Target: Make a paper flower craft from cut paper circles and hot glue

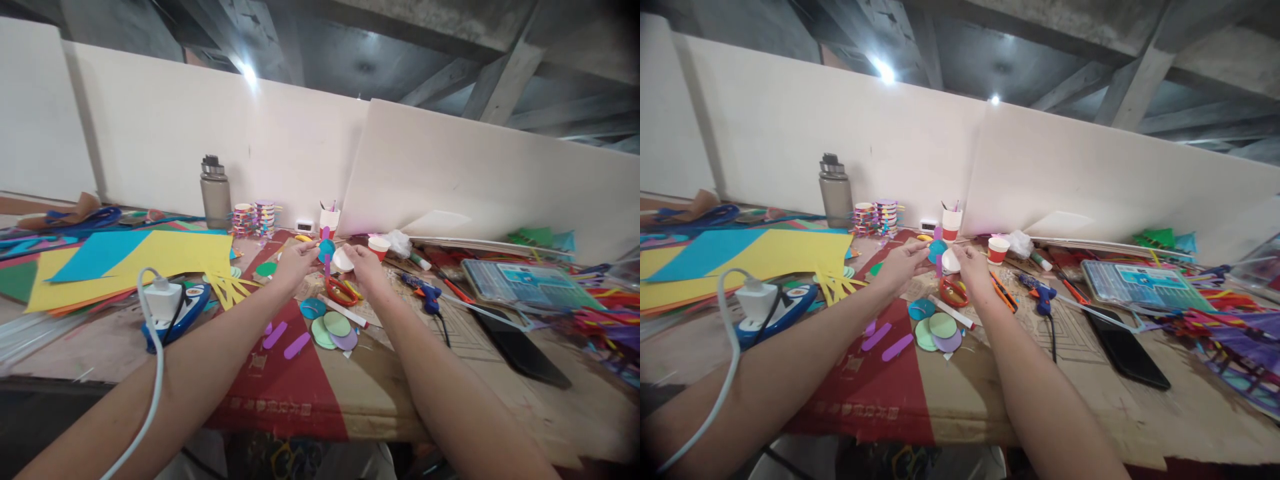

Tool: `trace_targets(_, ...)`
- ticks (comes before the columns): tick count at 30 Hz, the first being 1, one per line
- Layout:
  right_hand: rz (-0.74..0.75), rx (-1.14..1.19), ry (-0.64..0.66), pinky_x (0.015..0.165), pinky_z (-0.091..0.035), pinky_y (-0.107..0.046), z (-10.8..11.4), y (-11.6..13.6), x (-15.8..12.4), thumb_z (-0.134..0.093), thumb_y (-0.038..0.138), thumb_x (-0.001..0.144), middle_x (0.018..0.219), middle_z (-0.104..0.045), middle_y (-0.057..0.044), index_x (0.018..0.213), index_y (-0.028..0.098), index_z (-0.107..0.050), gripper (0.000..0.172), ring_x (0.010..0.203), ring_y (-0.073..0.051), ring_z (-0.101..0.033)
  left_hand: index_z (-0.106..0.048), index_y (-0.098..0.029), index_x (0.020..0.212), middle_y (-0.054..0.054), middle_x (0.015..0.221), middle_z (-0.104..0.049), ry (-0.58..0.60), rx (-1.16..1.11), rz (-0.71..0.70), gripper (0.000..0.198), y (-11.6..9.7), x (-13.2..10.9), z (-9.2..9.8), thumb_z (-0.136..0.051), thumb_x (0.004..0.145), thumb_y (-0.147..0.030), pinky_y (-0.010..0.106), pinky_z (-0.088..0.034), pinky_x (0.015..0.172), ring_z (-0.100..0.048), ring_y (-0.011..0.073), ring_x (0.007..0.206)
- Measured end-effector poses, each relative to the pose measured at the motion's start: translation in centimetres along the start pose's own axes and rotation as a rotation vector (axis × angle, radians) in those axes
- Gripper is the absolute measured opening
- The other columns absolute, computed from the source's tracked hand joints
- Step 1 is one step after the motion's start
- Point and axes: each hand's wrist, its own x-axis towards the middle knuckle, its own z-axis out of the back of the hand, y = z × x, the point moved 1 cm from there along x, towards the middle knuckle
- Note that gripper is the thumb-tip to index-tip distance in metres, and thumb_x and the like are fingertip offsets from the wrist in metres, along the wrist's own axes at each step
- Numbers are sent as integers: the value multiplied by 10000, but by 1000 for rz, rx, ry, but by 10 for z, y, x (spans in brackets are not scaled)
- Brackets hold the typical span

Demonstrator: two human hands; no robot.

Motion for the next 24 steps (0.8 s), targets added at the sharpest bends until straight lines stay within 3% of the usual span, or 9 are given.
trace_targets(1, 18, 20, -10, 387, -481, -250, 0, 1, 0, -645, 308, 753, 643, -597, 21, 810, 208, -595, 126, 516, -136, -554, -707, -126, 935, 40, 821, -716, 3, -2, 9, 173, 0, 0, 0, -713, 762, -138, 312, -580, 747, -668, 118, 684)
trace_targets(4, 57, 89, -5, 483, -536, -286, 2, 2, 1, -632, 235, 697, 768, -640, 12, 940, 224, -626, 243, 620, -152, -604, -691, -114, 950, 57, 854, -716, -8, -9, 18, 170, 0, 2, 2, -694, 781, -131, 328, -584, 753, -676, 126, 701)
trace_targets(8, 30, 167, 81, 614, -539, -295, 3, 3, 4, -662, 202, 617, 793, -656, -2, 845, 203, -634, 230, 683, -146, -612, -677, -109, 897, 64, 857, -709, -36, -26, 26, 113, 0, 4, 4, -690, 785, -123, 357, -589, 769, -678, 131, 705)
trace_targets(12, 99, 177, 152, 724, -517, -286, 3, 3, 4, -756, 194, 488, 810, -659, 20, 877, 205, -614, 414, 736, -136, -606, -675, -113, 873, 61, 841, -712, -25, -53, 31, 114, -1, 4, 4, -718, 770, -141, 355, -581, 794, -678, 125, 699)
trace_targets(16, 199, -44, 117, 794, -502, -322, 3, 1, 4, -774, 266, 495, 931, -666, -13, 1023, 183, -583, 568, 821, -162, -614, -674, -111, 881, 67, 842, -714, -5, -70, 35, 97, -1, 3, 4, -694, 787, -131, 350, -571, 796, -683, 131, 711)
trace_targets(20, 359, -369, 15, 861, -484, -379, 7, 0, 5, -737, 400, 633, 1044, -670, -69, 1082, 175, -610, 519, 946, -215, -606, -679, -110, 883, 52, 841, -703, 13, -80, 2, 85, -1, 2, 3, -623, 821, -93, 327, -565, 789, -666, 117, 713)
trace_targets(24, 466, -496, -80, 893, -474, -407, 9, 1, 4, -757, 455, 642, 1084, -615, -79, 1069, 210, -686, 497, 989, -243, -577, -685, -114, 878, 51, 858, -700, 12, -92, -39, 91, 0, 2, 1, -645, 798, -97, 337, -562, 792, -654, 117, 714)
